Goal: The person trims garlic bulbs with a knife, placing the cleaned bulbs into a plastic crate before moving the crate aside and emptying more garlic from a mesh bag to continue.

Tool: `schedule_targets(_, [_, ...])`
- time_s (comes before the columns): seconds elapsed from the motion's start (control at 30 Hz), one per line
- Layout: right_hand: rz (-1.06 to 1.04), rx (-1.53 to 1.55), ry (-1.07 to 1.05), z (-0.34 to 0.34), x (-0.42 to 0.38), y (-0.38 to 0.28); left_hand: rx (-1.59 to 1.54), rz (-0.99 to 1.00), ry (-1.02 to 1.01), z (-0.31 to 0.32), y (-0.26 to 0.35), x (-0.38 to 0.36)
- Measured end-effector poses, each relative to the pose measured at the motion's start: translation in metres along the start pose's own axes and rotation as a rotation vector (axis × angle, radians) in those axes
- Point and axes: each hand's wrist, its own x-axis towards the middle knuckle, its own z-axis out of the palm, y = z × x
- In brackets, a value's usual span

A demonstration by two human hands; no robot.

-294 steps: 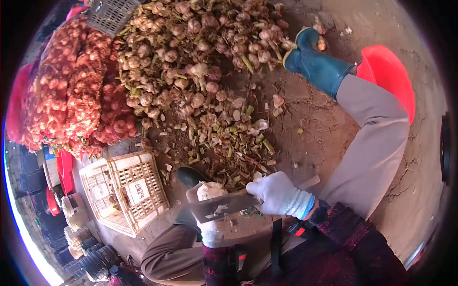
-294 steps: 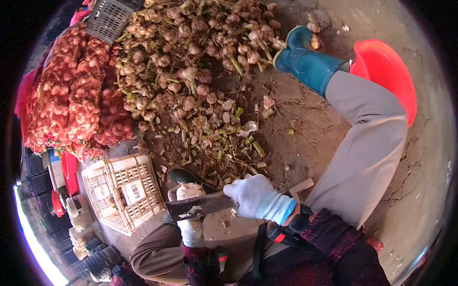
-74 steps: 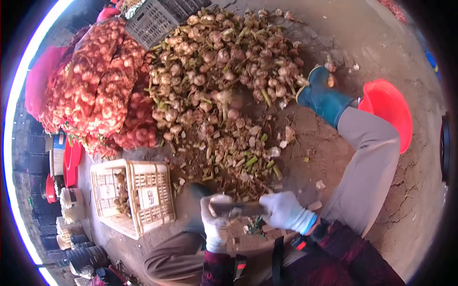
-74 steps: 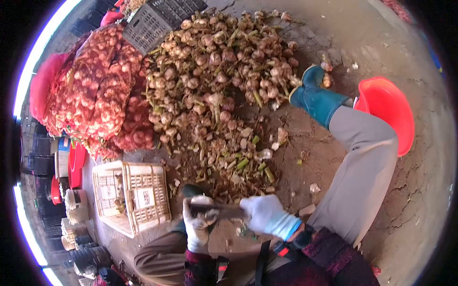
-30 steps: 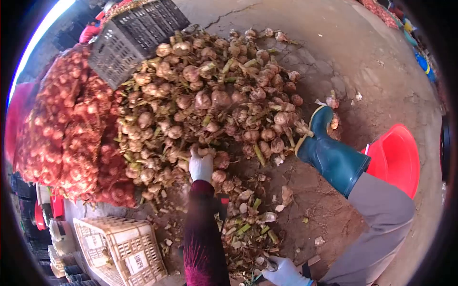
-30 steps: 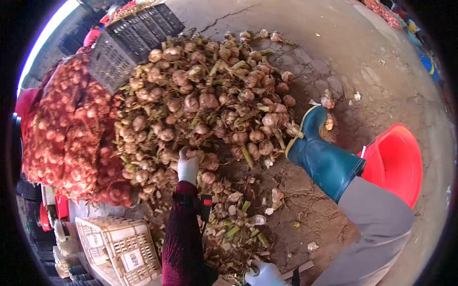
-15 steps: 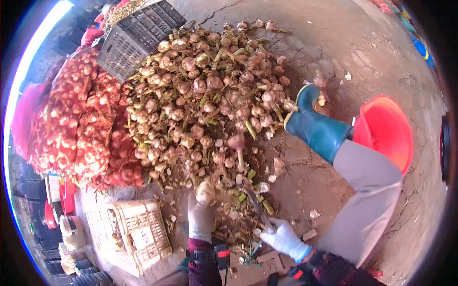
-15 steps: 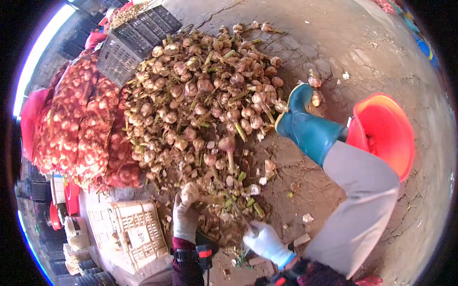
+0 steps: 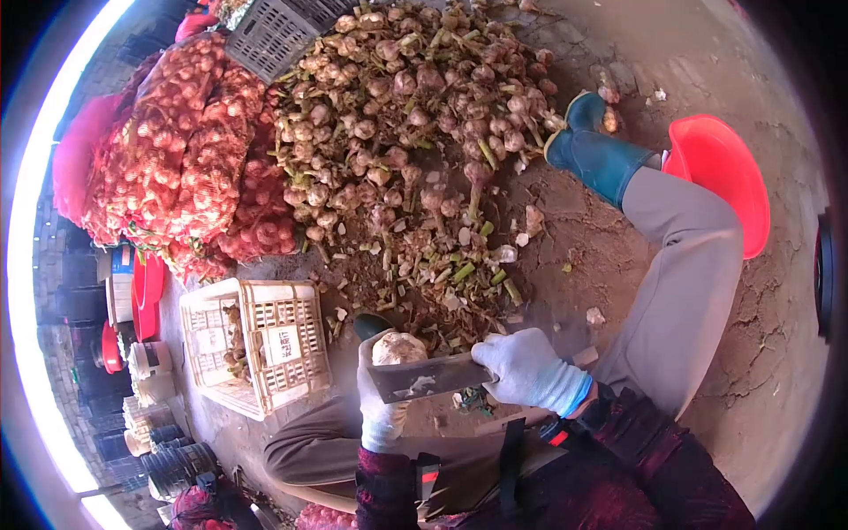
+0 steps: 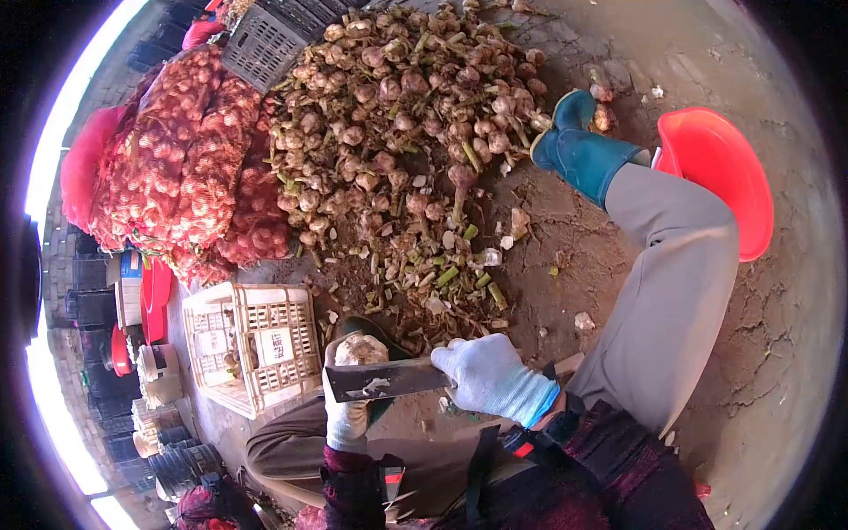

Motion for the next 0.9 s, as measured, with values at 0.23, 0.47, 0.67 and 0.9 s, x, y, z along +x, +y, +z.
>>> schedule_targets(0.23, [0.101,0.027,-0.127,0.026,0.004,0.023,0.226,0.045,0.101,-0.007,-0.029,0.013])
schedule_targets(0.47, [0.503,-0.206,-0.475,0.052,0.009,0.081,0.278,0.127,0.036,0.009,0.000,0.009])
schedule_targets(0.67, [0.476,0.012,-0.164,0.024,0.008,0.042,0.134,0.061,0.119,0.006,-0.005,0.009])
schedule_targets(0.9, [0.097,0.083,-0.110,0.015,0.008,0.017,0.053,0.005,0.054,-0.010,-0.036,0.017])
